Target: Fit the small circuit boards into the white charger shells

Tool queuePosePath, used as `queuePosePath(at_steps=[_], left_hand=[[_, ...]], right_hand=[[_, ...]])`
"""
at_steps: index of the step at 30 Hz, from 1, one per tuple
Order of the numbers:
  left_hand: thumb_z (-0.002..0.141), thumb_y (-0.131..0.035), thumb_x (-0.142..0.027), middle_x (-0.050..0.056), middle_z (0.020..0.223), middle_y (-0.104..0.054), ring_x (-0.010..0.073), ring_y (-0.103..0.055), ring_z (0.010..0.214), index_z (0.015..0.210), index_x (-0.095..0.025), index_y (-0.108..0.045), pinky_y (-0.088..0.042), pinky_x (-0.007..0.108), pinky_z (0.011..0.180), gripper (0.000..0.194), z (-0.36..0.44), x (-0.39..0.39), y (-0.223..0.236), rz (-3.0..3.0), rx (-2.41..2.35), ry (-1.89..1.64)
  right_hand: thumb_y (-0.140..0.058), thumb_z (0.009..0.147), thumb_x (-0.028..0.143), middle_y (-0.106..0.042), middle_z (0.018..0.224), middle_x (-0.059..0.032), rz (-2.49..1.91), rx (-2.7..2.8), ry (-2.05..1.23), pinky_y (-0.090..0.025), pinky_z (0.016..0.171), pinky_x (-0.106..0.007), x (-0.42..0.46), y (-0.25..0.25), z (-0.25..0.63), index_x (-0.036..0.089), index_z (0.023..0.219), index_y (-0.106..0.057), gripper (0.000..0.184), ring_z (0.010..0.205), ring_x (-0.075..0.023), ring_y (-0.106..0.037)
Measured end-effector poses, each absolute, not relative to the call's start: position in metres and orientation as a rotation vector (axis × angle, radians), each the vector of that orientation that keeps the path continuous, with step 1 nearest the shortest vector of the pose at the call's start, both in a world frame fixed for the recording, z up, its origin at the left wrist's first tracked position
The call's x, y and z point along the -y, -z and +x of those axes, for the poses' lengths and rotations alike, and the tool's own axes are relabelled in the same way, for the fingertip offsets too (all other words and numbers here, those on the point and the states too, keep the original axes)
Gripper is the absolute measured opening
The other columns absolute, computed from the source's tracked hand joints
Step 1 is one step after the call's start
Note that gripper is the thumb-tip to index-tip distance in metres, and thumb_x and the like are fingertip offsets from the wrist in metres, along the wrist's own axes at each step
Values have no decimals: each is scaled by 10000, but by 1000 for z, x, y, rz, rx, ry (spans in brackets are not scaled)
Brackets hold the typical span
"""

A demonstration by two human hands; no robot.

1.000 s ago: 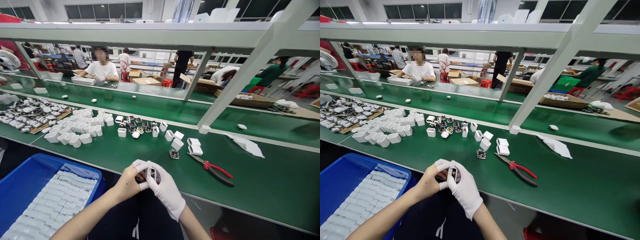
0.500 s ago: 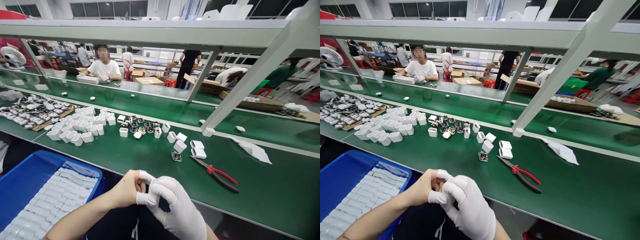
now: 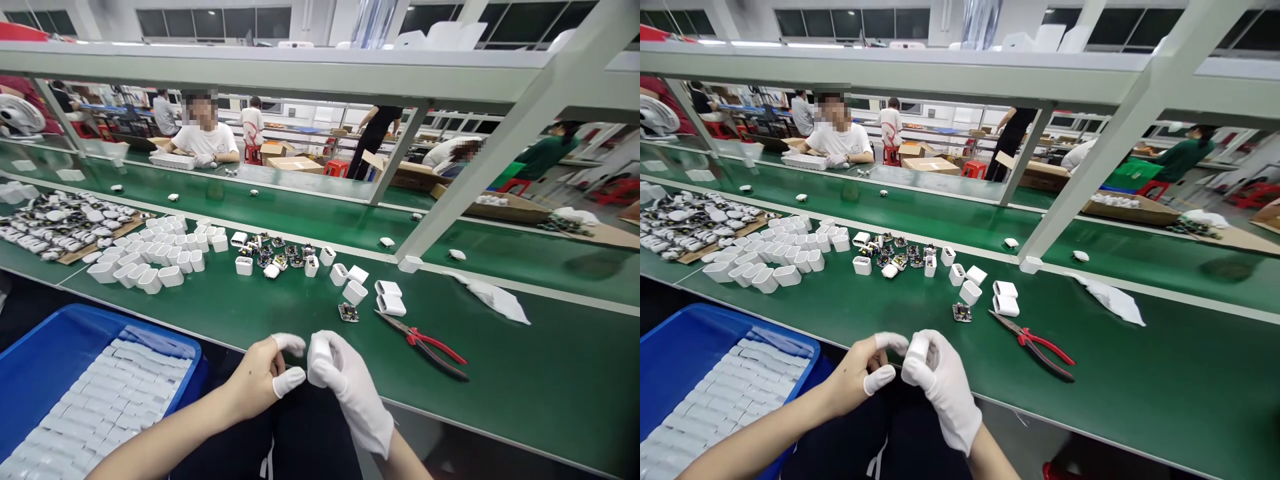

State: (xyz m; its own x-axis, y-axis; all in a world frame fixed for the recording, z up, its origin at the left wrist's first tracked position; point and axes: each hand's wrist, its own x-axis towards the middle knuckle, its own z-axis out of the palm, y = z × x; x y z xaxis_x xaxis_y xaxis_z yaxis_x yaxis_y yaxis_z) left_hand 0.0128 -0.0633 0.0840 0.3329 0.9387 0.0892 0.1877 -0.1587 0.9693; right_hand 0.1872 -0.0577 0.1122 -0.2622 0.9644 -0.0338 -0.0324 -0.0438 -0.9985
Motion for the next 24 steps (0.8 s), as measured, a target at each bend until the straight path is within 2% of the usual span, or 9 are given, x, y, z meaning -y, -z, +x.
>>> queuePosePath(at_steps=[2,4,6,9,14,17,20,22,24], left_hand=[[756,-738,-425,133,1290,-552,130,-563,721,1351,-218,-512,-499,244,607,669,11,63,-90,1736,-1016,-1013],[738,-771,-306,113,1382,-493,146,-585,799,1382,-295,-487,-516,254,656,704,11,62,-98,1871,-971,-1035],[741,-769,-232,89,1302,-561,147,-588,798,1308,-310,-568,-514,242,645,607,13,61,-105,1916,-925,-1083],[718,-794,-203,89,1155,-628,135,-583,744,1234,-267,-626,-528,218,603,546,16,60,-111,1780,-879,-1187],[675,-845,-228,99,1152,-613,125,-581,728,1187,-227,-637,-561,208,589,553,20,65,-116,1611,-823,-1270],[681,-848,-248,90,1154,-609,123,-573,735,1168,-244,-633,-537,188,565,533,19,67,-116,1657,-800,-1308],[716,-826,-317,77,1147,-608,132,-558,754,1212,-283,-608,-483,184,549,543,14,64,-114,1780,-796,-1341],[741,-798,-392,82,1180,-593,144,-556,777,1291,-302,-563,-466,208,572,606,10,60,-111,1852,-794,-1298],[748,-780,-431,92,1239,-576,189,-577,890,1336,-302,-533,-483,252,666,651,7,56,-107,1883,-768,-1202]], right_hand=[[-699,757,495,-429,647,43,-995,1234,-1591,-396,592,-269,56,-120,188,208,724,-486,359,598,-123,-403],[-680,783,540,-484,670,22,-932,1167,-1716,-445,654,-294,57,-127,186,203,712,-530,375,636,-144,-467],[-626,818,578,-600,810,-36,-848,1108,-1844,-491,765,-350,61,-132,184,197,810,-624,381,793,-209,-576],[-594,852,562,-660,1062,-95,-769,1055,-1951,-491,899,-416,66,-138,183,197,1009,-685,408,1037,-283,-602],[-661,826,525,-660,1185,-123,-757,1051,-1939,-468,953,-463,71,-150,182,186,1151,-674,470,1131,-330,-587],[-664,834,512,-675,1113,-113,-748,1045,-1930,-476,905,-425,71,-152,182,178,1102,-688,429,1062,-304,-601],[-618,880,475,-657,922,-61,-748,974,-1961,-481,783,-331,70,-146,185,178,980,-705,325,834,-194,-593],[-601,882,493,-630,834,-39,-745,843,-2017,-455,678,-268,69,-140,186,174,949,-713,345,706,-140,-537],[-581,867,547,-623,759,-45,-743,725,-2090,-421,609,-248,69,-131,186,144,953,-723,435,614,-119,-492]])
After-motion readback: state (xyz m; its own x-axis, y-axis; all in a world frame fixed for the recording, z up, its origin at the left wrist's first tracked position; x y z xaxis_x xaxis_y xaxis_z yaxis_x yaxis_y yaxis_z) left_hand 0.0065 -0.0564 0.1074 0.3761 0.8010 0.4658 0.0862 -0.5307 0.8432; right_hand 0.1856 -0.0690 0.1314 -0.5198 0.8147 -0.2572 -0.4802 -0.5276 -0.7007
